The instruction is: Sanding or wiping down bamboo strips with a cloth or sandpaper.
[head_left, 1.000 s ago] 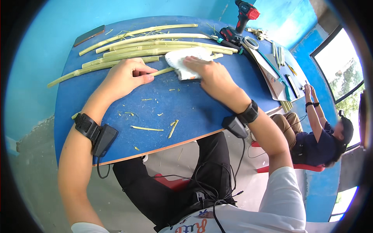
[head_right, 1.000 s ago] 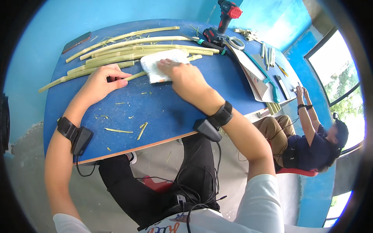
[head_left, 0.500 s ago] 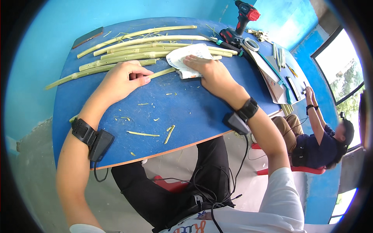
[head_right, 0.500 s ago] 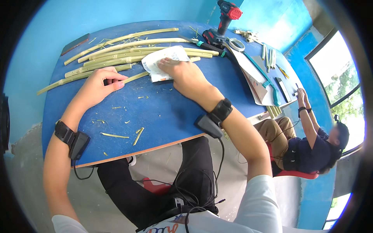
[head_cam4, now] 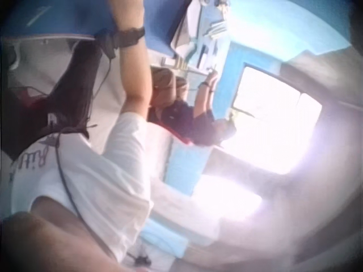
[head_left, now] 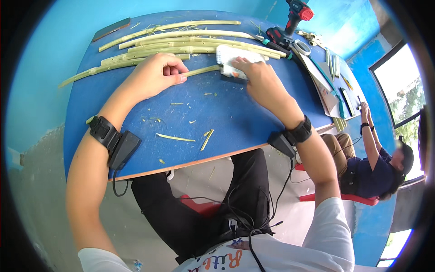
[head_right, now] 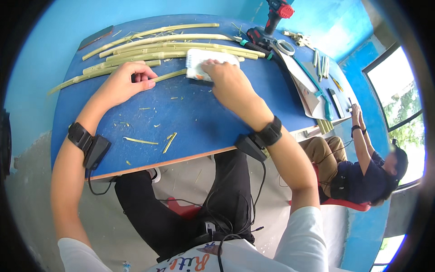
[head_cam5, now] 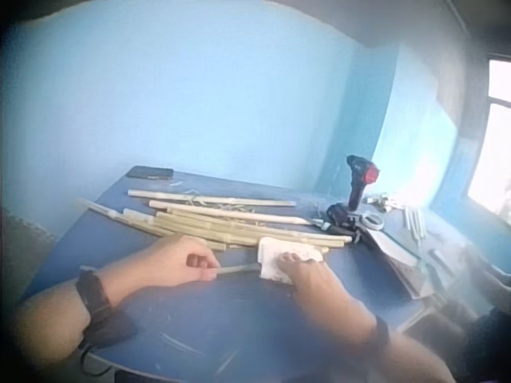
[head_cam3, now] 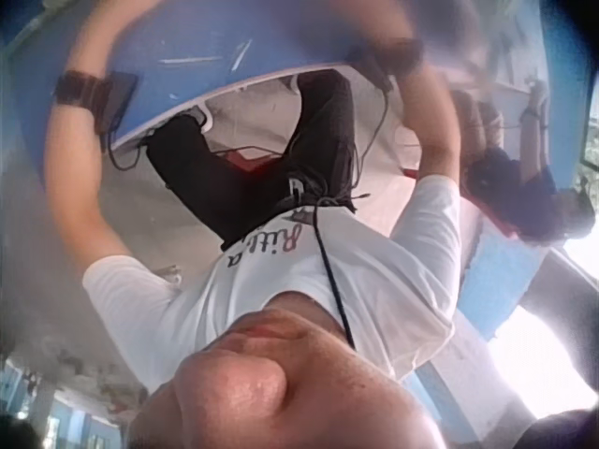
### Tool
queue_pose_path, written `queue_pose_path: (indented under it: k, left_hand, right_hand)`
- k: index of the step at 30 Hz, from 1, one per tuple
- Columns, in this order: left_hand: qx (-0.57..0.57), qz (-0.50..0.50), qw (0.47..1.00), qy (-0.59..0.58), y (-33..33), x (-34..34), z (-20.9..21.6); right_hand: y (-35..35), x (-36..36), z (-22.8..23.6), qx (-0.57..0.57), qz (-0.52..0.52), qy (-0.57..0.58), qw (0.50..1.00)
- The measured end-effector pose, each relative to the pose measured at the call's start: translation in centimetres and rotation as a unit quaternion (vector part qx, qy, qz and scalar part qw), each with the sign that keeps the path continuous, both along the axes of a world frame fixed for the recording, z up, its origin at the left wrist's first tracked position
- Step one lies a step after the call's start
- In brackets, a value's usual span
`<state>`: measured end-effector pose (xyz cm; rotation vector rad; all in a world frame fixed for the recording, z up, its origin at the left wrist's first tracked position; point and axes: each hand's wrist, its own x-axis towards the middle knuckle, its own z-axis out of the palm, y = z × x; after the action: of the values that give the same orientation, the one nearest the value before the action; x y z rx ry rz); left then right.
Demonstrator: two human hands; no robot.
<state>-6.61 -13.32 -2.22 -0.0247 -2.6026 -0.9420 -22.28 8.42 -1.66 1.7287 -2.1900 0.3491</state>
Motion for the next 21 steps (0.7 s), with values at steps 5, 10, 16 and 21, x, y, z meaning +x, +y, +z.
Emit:
queue_pose_path:
  k: [5,10,16,21]
  left_hand:
    - [0.017,0.023,0.999,-0.044,0.3,0.2,-0.1]
    - [0.024,0.018,0.999,-0.033,0.0,0.6,0.0]
    - [0.025,0.007,0.999,-0.030,0.1,0.3,-0.1]
    - [0.023,0.025,0.998,-0.043,0.1,0.4,-0.1]
  right_hand:
    - [-2.3,2.4,-1.2,-0.014,0.069,-0.033,0.997]
    - [0.0,-0.8,-0.5,-0.018,0.021,-0.043,0.999]
    - [-0.7,-0.2,-0.5,0.026,0.025,0.001,0.999]
    - [-2.2,2.1,-1.1,-0.010,0.117,0.052,0.992]
